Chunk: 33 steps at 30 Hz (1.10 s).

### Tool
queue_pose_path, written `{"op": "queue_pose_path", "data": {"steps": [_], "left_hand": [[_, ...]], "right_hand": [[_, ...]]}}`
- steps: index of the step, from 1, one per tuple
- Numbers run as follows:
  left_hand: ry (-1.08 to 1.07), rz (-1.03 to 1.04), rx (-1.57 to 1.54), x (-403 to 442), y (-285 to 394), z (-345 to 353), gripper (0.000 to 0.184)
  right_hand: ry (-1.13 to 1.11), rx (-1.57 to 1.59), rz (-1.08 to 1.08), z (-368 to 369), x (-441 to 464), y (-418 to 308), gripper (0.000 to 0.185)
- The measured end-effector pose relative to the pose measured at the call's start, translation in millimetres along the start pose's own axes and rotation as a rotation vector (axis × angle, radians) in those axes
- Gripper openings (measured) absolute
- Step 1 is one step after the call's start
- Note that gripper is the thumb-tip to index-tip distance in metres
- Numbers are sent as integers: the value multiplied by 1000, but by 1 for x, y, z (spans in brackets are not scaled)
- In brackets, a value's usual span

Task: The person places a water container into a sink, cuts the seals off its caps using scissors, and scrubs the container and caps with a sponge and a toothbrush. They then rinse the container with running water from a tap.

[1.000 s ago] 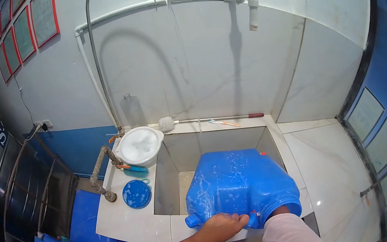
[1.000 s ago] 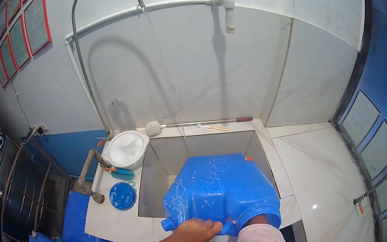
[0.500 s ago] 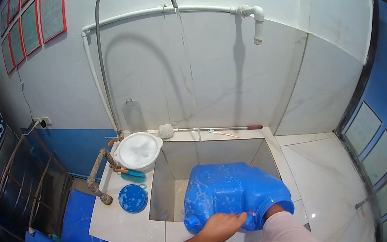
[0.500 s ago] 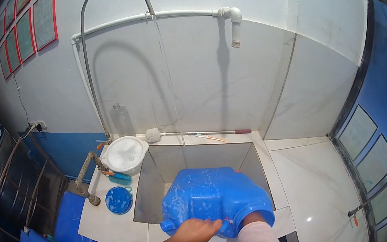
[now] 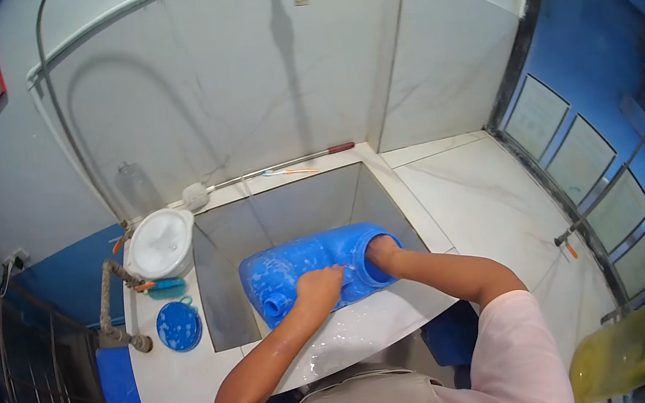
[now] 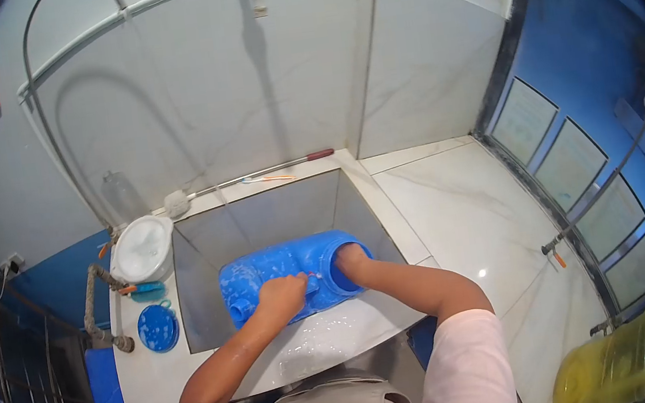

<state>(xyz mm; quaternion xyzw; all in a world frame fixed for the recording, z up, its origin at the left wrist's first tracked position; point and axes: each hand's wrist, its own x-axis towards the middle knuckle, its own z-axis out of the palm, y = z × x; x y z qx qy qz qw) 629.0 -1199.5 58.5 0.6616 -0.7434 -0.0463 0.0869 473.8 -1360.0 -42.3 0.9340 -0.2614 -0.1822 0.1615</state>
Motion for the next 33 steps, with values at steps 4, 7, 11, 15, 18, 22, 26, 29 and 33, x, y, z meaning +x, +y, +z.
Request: {"op": "queue_pose_path", "data": {"steps": [4, 7, 11, 15, 18, 22, 26, 29, 33], "left_hand": [[-33, 13, 9, -5, 6, -8, 10], [-16, -2, 23, -15, 13, -10, 9], [186, 63, 14, -49, 25, -1, 5], [284, 135, 203, -90, 46, -2, 7], [282, 183, 133, -104, 46, -6, 9], [266, 173, 167, -104, 44, -7, 10], [312, 144, 141, -97, 45, -10, 11], [335, 133, 96, -86, 41, -13, 10], [292, 49, 163, -74, 40, -11, 7]], "right_hand": [[-260, 197, 76, -47, -27, -1, 29], [-477, 1104, 209, -45, -37, -8, 31], [-290, 2465, 363, 3, -28, -37, 32], [128, 2618, 430, 14, 4, -73, 32], [324, 2419, 441, -2, 2, -68, 32], [329, 1768, 359, -33, -15, -46, 32], [124, 1031, 176, -58, -25, -37, 32], [-91, 710, 18, -73, -33, -32, 32], [-369, 574, -187, -91, -56, -15, 32]]}}
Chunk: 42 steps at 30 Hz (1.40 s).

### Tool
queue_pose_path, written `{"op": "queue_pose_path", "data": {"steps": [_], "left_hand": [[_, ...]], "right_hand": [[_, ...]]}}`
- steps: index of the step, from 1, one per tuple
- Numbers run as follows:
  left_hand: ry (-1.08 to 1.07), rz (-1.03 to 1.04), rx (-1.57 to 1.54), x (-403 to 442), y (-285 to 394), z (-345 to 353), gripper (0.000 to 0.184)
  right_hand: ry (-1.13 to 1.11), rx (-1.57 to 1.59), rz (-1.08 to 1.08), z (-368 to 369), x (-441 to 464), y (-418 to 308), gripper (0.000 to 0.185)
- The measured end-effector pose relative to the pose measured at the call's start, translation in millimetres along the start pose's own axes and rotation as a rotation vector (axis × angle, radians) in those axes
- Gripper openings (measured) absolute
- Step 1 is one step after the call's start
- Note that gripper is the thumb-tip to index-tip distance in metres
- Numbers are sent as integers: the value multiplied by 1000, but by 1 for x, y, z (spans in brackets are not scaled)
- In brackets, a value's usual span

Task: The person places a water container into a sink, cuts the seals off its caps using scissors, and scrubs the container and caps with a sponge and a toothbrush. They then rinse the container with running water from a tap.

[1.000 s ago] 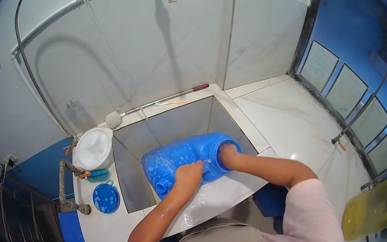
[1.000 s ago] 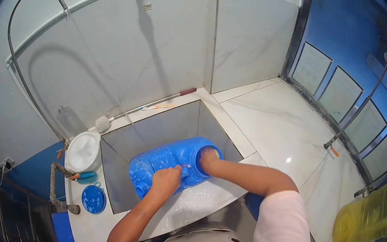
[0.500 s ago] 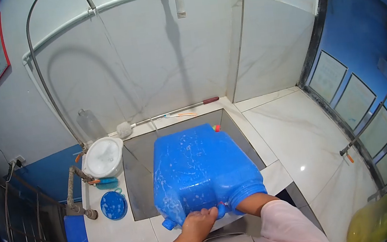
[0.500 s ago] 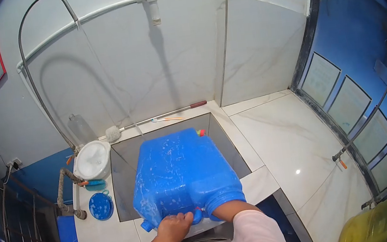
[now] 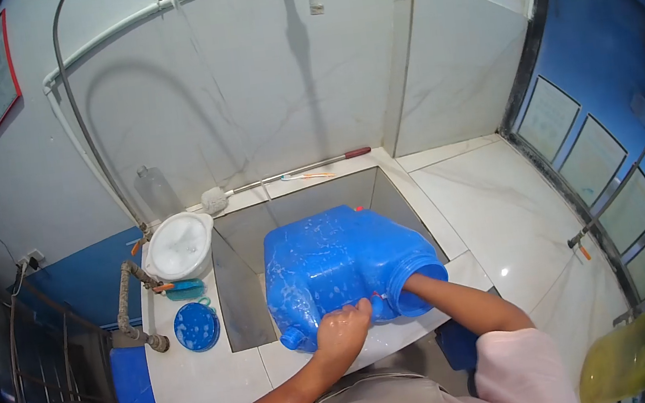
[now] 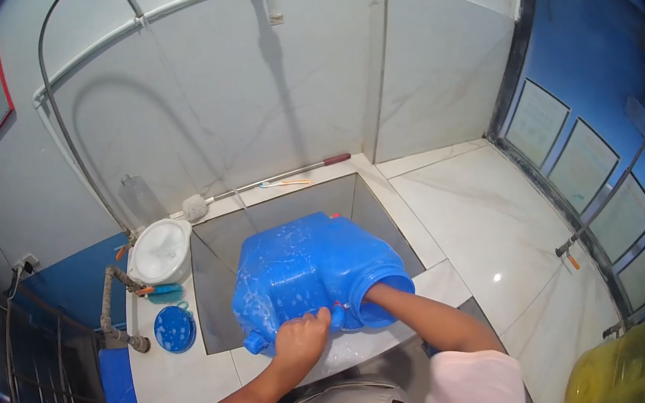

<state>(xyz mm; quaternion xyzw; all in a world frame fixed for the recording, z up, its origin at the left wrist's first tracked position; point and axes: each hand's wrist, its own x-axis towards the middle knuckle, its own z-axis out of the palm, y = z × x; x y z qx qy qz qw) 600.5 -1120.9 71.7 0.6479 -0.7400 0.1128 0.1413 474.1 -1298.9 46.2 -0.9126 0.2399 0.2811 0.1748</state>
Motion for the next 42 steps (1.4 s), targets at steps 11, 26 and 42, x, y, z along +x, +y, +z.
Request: {"op": "queue_pose_path", "data": {"steps": [11, 26, 42], "left_hand": [[-93, -421, -207, 55, -82, 13, 19], [-2, -1142, -881, 79, -171, 109, 35], [10, -887, -559, 56, -242, 118, 40]], "right_hand": [[951, 672, -44, -99, -96, 42, 25], [645, 950, -310, -215, 255, -19, 19], [77, 977, -170, -243, 273, -29, 17]]}}
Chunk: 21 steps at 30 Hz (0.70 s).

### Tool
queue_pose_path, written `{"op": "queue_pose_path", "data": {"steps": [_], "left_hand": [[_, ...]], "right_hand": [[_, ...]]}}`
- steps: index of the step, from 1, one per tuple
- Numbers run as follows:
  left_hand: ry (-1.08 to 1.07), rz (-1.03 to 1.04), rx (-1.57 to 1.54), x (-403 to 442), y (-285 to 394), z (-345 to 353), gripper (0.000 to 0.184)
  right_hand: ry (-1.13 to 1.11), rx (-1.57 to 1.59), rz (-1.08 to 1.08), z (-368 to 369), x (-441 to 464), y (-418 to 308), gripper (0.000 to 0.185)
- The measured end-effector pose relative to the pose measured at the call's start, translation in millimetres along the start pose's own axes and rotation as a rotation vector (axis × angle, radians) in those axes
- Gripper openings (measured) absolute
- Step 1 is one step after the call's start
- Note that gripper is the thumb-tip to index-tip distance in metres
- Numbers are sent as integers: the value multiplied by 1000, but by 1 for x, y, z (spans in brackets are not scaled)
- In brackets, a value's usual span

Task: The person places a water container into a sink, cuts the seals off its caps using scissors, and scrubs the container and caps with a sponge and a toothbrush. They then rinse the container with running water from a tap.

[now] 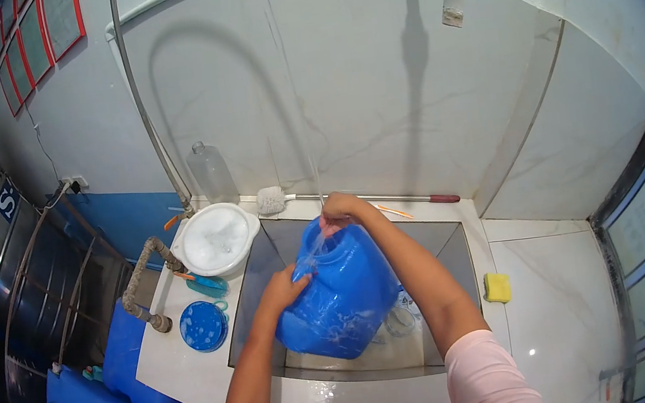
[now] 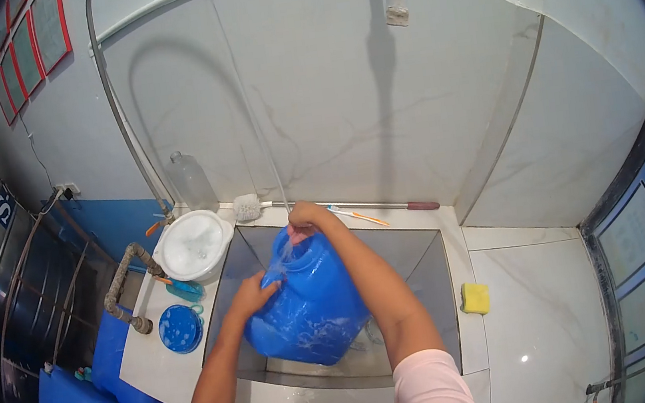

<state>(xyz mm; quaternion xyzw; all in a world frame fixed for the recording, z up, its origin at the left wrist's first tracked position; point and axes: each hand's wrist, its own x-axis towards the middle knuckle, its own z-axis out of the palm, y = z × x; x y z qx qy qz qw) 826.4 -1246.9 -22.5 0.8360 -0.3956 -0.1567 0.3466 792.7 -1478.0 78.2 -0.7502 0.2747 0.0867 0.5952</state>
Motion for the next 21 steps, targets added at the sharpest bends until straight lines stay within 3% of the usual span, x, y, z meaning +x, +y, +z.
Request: {"op": "queue_pose_path", "data": {"steps": [1, 2, 4, 8, 10, 11, 13, 15, 18, 21], "left_hand": [[-3, 148, 210, 10, -1, -2, 42], [0, 143, 207, 18, 1, 2, 42], [234, 192, 512, 32, 22, 19, 42], [432, 252, 487, 45, 44, 52, 39], [536, 496, 377, 50, 45, 60, 34], [541, 489, 374, 52, 45, 62, 34], [330, 527, 203, 55, 45, 63, 36], [315, 589, 144, 44, 58, 52, 36], [305, 674, 69, 33, 64, 46, 37], [304, 694, 34, 36, 58, 44, 39]], "right_hand": [[-5, -22, 9, 2, -1, -2, 16], [-10, -45, 18, 4, -2, -5, 16], [0, -16, 10, 4, -4, -9, 14], [39, 75, -5, 7, -11, -16, 13], [55, 94, -29, 9, -12, -18, 14], [77, 120, -55, 9, -13, -19, 15], [75, 28, -85, 3, 0, -13, 15], [72, -58, -114, 0, 6, -10, 15], [93, 104, -74, 3, 1, -15, 17], [112, -43, -110, 1, 2, -19, 15]]}}
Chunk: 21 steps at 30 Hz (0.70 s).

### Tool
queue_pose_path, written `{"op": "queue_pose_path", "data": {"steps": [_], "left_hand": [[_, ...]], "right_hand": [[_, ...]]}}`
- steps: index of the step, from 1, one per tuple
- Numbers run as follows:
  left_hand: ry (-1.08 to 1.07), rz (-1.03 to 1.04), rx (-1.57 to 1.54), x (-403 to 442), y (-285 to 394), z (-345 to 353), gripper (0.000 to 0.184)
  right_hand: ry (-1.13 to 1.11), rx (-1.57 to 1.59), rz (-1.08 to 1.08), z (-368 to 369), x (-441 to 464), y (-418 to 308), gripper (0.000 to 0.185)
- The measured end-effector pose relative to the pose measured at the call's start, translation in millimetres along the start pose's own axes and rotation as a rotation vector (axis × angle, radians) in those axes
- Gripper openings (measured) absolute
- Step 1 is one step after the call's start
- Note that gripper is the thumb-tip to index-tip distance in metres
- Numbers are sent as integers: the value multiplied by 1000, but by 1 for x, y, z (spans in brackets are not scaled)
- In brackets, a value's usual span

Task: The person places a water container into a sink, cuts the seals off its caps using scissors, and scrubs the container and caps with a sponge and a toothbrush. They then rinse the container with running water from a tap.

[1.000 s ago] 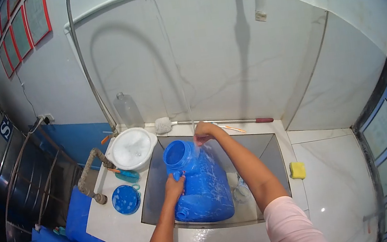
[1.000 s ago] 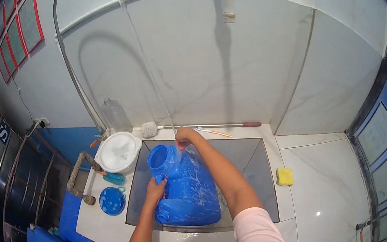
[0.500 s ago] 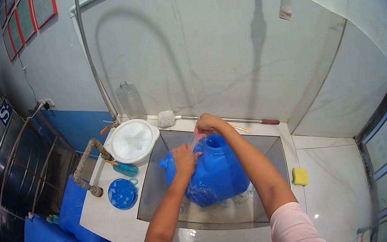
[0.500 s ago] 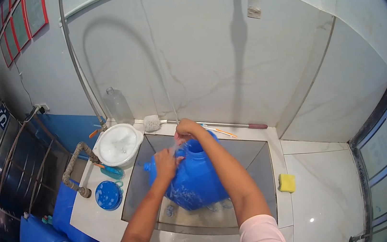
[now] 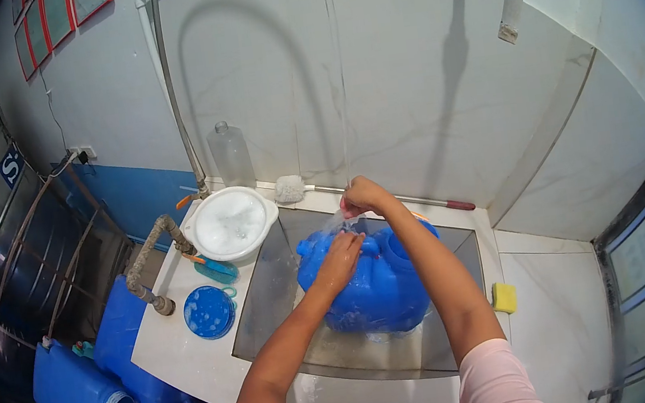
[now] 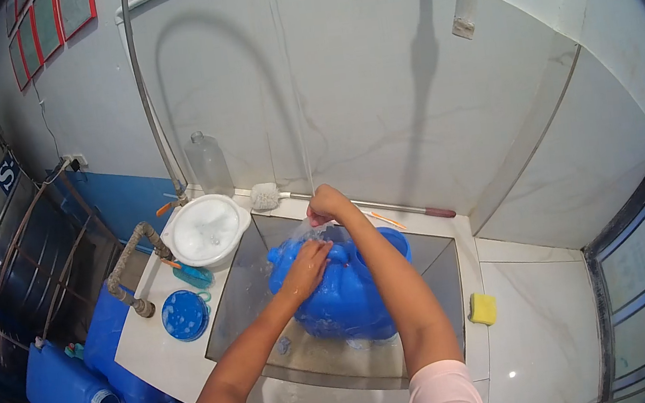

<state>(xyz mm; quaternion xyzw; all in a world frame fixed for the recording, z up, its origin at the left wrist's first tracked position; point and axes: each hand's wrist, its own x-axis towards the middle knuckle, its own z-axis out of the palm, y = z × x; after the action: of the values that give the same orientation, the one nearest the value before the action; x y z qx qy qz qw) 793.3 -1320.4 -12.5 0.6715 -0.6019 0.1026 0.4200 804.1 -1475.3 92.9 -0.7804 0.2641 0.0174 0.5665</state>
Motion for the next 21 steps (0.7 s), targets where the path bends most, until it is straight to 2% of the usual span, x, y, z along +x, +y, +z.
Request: {"op": "queue_pose_path", "data": {"steps": [3, 5, 7, 8, 10, 11, 13, 14, 16, 17, 19, 20, 21], "left_hand": [[23, -48, -25, 2, -11, -2, 37], [45, -95, -35, 1, -18, -6, 35], [-191, -282, 92, 4, -21, -21, 34], [-198, -280, 89, 5, -20, -29, 34], [-562, -446, 233, 5, -17, -45, 41], [-571, -442, 233, 1, -21, -47, 41], [-490, -504, 40, -20, -35, -46, 42], [-505, -498, 40, -31, -40, -46, 42], [-351, -747, -17, -54, -45, -47, 35], [-362, -742, -16, -64, -45, -49, 35], [-242, -1123, -264, -82, -38, -57, 28], [-246, -1124, -258, -90, -34, -58, 28], [-141, -1213, -311, -97, -31, -59, 26]], "right_hand": [[-63, -123, 59, -1, -6, -5, 15], [-105, -262, -9, -2, -11, -9, 16], [-63, -191, 0, -2, -10, -4, 16], [-20, -125, 0, -2, -8, -3, 15], [0, -124, -47, -1, 4, 5, 15], [18, -124, -98, -1, 10, 10, 15], [4, -89, -93, -1, 5, 7, 15], [-11, -62, -94, -1, 2, 6, 15], [17, -77, -78, 1, 5, 9, 15], [36, -104, -72, 1, 6, 11, 16], [23, -75, 0, 4, 3, 11, 16], [5, -54, 68, 6, 1, 11, 16], [2, -47, 67, 7, 0, 11, 16]]}}
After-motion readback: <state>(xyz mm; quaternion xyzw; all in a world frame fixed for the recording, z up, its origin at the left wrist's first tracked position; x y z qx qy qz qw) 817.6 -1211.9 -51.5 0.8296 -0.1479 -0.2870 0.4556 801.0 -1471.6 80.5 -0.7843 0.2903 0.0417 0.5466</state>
